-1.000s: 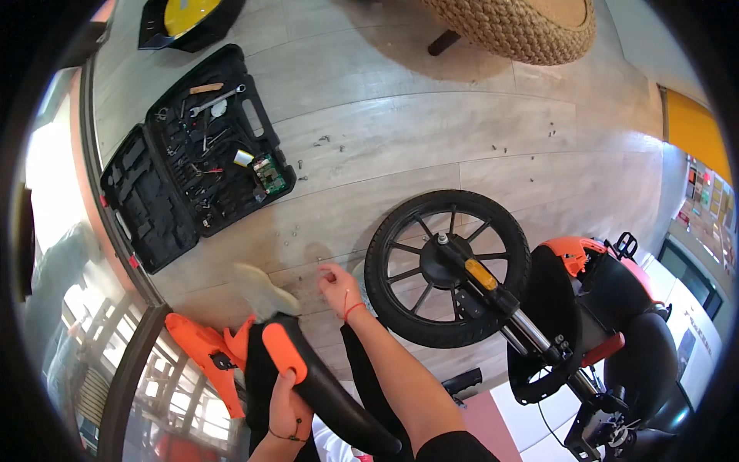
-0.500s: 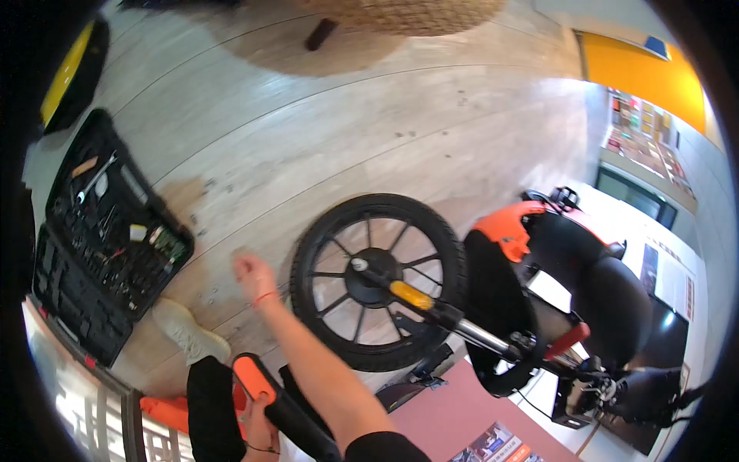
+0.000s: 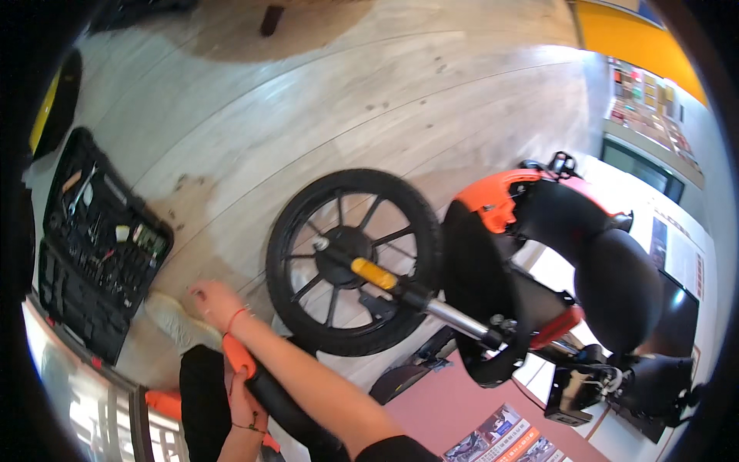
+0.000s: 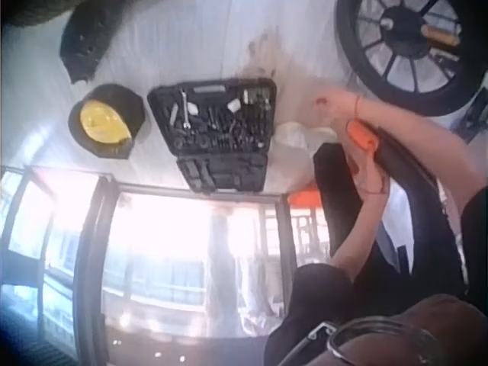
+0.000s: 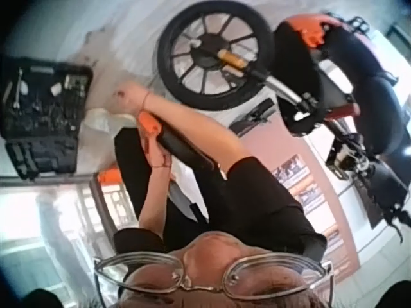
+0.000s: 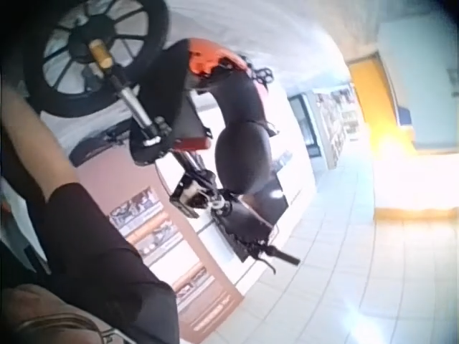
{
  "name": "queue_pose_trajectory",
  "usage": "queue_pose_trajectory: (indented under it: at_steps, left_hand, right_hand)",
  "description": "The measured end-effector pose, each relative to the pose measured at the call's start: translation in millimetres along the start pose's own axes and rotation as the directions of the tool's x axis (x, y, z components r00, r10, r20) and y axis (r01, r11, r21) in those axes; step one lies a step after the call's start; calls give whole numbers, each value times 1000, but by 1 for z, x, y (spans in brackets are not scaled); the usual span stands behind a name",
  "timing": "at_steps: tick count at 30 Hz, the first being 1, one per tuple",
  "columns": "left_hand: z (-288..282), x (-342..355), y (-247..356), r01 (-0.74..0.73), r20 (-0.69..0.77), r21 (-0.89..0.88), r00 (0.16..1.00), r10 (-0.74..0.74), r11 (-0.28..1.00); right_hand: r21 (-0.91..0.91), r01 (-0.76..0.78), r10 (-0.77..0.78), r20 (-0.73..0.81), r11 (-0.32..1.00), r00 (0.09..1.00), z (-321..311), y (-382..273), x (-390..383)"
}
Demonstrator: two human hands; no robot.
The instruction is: Installing plastic panels and screws on a motorcycle using hand tools and an electric drill.
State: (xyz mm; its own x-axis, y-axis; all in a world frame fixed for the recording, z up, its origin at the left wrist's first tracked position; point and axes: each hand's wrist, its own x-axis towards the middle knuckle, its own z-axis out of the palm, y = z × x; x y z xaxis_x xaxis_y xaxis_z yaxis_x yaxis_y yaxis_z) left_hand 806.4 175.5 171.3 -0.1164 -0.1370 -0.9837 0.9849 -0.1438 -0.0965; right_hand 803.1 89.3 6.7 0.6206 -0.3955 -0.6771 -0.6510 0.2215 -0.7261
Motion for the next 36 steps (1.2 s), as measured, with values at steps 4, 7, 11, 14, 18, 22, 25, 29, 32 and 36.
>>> queue_pose_trajectory:
  at_steps: [4,7,11,14,18,22,25,29,32,36]
  left_hand:
    - [-19,1,-11,51,-143,-23,988,-53,998]
    - [-30,6,-23,56,-133,-132,988,-74,990]
    - [-52,14,-44,-20,-161,-212,987,-15,977]
    - [-71,25,-51,-36,-207,-207,978,-8,978]
    - [-66,32,-42,-100,-214,-212,975,53,972]
    - [-58,47,-47,-80,-130,-157,990,59,984]
    - [-21,14,-9,-2,-175,-44,984,-6,999]
    - [-6,16,-8,28,-202,53,979,-17,998]
    - [-17,21,-9,53,-100,57,994,-47,997]
    - [-30,31,-9,-7,-55,18,998,8,1000]
  right_hand:
    - [326,-338,348,29,883,937,-14,19,-37]
    - [501,-361,446,-56,786,893,-25,29,-74]
    - [601,-426,528,7,676,849,-17,47,-127]
    - [599,-492,574,65,631,816,-14,48,-168]
    - [750,-488,797,-84,446,598,-30,57,-205]
    - [952,-142,892,-192,270,410,-70,90,-234]
    - [974,143,870,-224,178,439,-80,117,-232]
    - [888,308,589,-53,-342,806,-84,149,-237]
    - [851,309,470,-85,-424,879,-88,137,-239]
    - [910,287,642,-30,-300,766,-94,108,-228]
